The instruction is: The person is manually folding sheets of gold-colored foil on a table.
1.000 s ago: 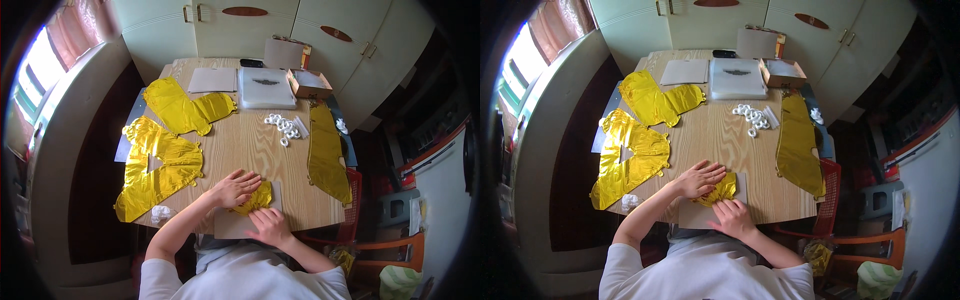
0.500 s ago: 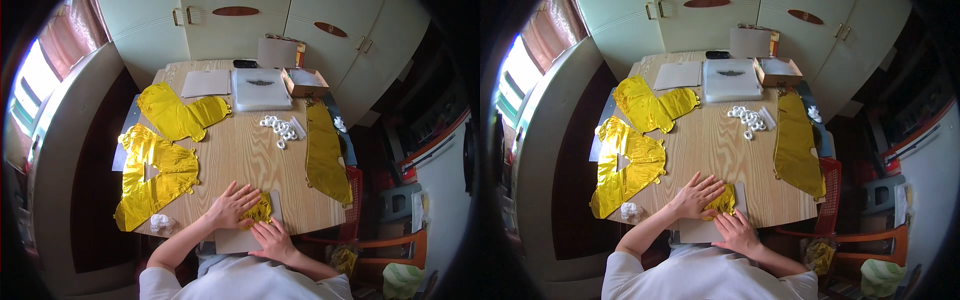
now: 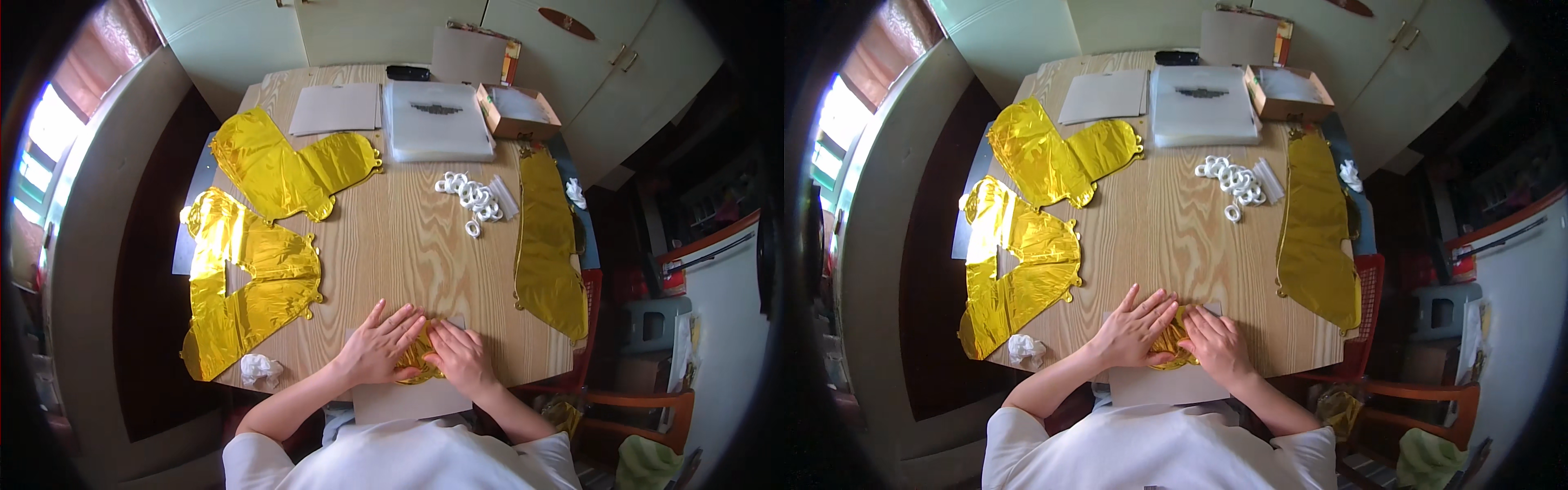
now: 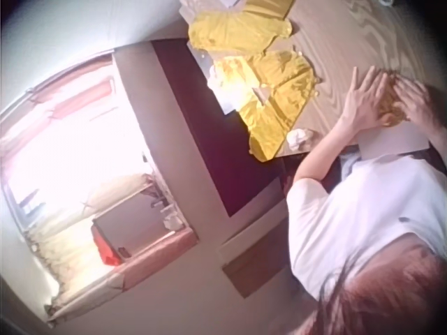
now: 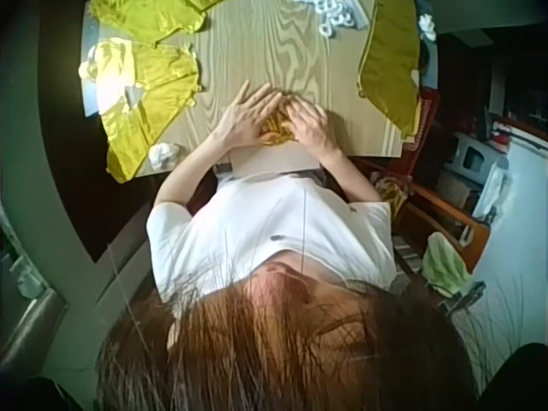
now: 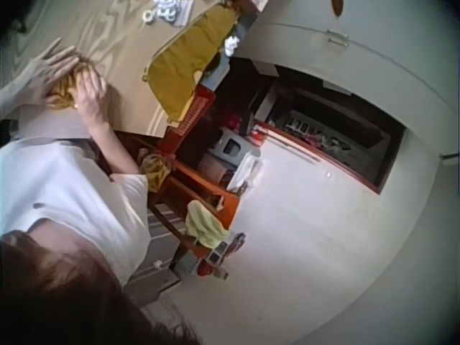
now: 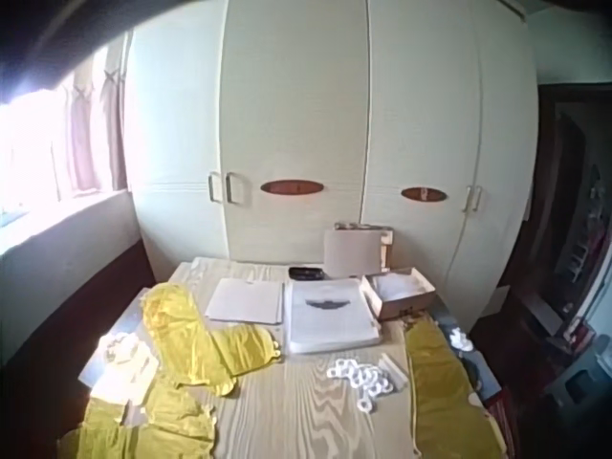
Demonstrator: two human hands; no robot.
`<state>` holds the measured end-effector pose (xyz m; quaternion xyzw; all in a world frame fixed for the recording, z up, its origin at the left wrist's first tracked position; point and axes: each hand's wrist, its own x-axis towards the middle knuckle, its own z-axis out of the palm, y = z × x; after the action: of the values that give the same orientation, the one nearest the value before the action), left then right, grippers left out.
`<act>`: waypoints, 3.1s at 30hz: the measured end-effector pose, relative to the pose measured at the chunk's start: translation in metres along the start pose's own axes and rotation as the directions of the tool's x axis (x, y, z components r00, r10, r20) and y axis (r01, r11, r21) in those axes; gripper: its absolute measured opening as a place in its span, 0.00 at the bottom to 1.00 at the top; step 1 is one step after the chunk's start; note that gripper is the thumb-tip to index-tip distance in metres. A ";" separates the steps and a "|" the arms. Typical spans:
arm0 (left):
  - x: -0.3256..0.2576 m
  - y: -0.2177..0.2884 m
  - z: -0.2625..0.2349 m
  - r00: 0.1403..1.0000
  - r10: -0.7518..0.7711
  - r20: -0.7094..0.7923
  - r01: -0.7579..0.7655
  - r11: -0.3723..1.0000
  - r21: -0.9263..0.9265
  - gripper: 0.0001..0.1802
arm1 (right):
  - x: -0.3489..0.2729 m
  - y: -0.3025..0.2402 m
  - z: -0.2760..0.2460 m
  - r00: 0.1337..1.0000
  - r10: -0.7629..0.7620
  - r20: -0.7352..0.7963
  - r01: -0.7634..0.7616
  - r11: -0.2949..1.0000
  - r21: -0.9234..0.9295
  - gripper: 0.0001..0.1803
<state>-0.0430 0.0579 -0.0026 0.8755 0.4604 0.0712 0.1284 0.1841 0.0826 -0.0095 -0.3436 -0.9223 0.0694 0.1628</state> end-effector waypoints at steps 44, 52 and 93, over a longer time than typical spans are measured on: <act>0.004 0.014 0.010 0.996 0.037 -0.087 -0.024 0.990 0.141 0.38 | -0.041 -0.020 -0.012 0.980 -0.174 -0.099 0.162 0.980 -0.112 0.36; 0.004 0.014 0.010 0.995 0.041 -0.095 -0.032 0.995 0.090 0.37 | -0.076 -0.051 -0.015 0.928 -0.338 -0.156 0.331 0.941 -0.072 0.13; 0.002 0.019 0.015 0.993 -0.027 -0.113 0.039 0.994 0.103 0.53 | -0.112 0.010 -0.087 0.875 -0.078 -0.477 0.054 0.996 -0.064 0.14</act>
<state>-0.0234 0.0475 -0.0113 0.8679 0.4844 0.0937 0.0574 0.2998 0.0177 0.0414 -0.3223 -0.8660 -0.0460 0.3796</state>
